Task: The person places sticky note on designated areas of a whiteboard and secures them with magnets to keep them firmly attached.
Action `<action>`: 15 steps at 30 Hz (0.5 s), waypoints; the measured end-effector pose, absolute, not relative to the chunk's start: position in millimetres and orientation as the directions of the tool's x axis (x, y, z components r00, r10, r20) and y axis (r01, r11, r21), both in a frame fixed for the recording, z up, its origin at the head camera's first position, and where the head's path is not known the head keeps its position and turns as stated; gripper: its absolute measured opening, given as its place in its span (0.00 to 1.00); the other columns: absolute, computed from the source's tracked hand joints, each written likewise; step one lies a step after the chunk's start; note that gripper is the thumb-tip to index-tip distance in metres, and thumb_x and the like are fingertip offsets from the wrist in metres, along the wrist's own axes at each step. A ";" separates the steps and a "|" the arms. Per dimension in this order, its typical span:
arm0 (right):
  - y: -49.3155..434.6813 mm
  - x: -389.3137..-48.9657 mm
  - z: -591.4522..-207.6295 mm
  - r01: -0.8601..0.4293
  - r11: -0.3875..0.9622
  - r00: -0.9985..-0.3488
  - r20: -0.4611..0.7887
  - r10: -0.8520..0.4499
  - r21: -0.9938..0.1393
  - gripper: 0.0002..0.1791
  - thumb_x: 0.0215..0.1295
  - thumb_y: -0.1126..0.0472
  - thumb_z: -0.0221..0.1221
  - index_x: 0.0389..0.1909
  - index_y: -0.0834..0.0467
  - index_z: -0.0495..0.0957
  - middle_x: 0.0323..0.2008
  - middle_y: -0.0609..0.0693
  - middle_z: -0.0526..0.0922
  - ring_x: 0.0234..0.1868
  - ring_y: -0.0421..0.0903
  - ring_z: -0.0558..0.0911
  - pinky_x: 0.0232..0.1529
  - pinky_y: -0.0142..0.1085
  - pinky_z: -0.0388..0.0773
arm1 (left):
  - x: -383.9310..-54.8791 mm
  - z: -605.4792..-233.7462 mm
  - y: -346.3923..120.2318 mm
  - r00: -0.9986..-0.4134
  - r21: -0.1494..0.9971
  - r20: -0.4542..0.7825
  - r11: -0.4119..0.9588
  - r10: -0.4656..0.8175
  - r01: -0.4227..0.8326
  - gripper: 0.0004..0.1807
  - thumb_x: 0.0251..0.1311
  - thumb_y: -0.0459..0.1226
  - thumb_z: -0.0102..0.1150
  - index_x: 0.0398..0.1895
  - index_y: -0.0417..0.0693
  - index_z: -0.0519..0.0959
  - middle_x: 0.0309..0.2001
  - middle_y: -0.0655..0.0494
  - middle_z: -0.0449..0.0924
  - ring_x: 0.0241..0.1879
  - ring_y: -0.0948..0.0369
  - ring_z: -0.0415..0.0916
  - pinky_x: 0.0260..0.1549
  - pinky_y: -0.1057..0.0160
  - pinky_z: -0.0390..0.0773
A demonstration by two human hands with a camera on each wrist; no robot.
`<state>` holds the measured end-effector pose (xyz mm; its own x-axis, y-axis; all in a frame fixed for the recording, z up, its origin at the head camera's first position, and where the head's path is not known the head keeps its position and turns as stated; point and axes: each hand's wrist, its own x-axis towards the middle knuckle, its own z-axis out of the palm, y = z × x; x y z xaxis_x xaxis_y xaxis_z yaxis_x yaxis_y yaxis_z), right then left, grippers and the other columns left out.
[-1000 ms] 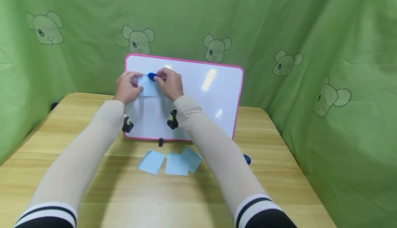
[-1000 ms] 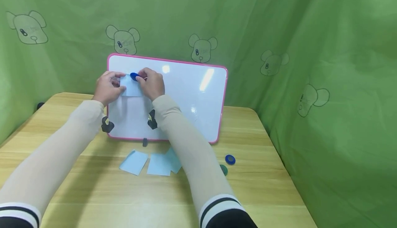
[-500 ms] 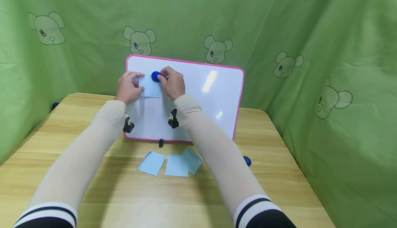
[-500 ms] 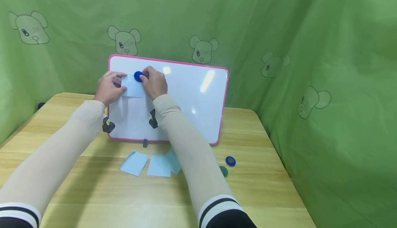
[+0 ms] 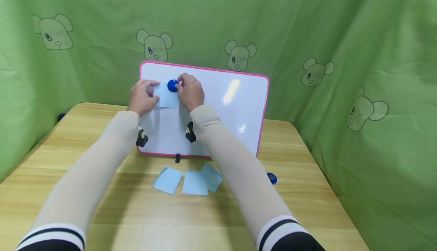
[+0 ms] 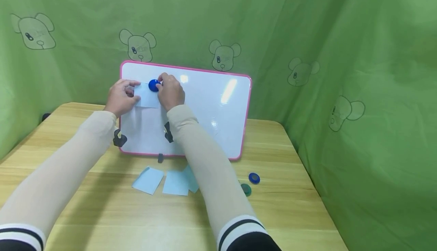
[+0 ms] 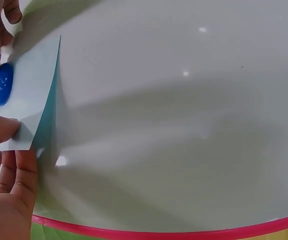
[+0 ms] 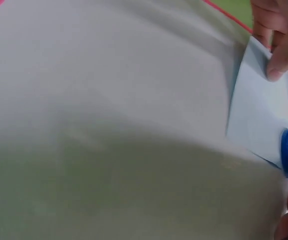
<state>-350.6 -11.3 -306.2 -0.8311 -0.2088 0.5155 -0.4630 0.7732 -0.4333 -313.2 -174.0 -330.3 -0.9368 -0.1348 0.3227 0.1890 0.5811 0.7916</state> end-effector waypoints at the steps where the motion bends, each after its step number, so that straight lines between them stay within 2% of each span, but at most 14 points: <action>1: -11.1 -350.4 -306.3 -0.462 0.783 -0.828 0.518 -0.214 -0.415 0.10 0.67 0.57 0.60 0.46 0.56 0.79 0.37 0.49 0.82 0.37 0.44 0.79 0.36 0.33 0.76 | -313.2 -330.1 -173.8 -0.938 0.792 0.320 0.581 -0.134 0.187 0.27 0.55 0.24 0.58 0.61 0.41 0.74 0.57 0.43 0.68 0.48 0.49 0.71 0.46 0.53 0.78; 6: -9.9 -350.3 -307.3 -0.472 0.804 -0.816 0.523 -0.245 -0.361 0.11 0.68 0.58 0.59 0.48 0.56 0.80 0.36 0.50 0.82 0.36 0.44 0.80 0.35 0.34 0.77 | -313.4 -328.5 -172.4 -0.944 0.798 0.303 0.576 -0.130 0.177 0.26 0.57 0.25 0.58 0.62 0.41 0.73 0.58 0.43 0.67 0.50 0.48 0.71 0.47 0.52 0.78; 15: -5.0 -351.8 -308.0 -0.496 0.795 -0.815 0.503 -0.288 -0.348 0.11 0.68 0.59 0.59 0.48 0.57 0.79 0.36 0.51 0.83 0.36 0.44 0.80 0.37 0.32 0.77 | -308.0 -328.7 -176.3 -0.949 0.800 0.296 0.570 -0.107 0.185 0.27 0.56 0.25 0.58 0.62 0.40 0.72 0.58 0.42 0.66 0.49 0.48 0.71 0.46 0.52 0.79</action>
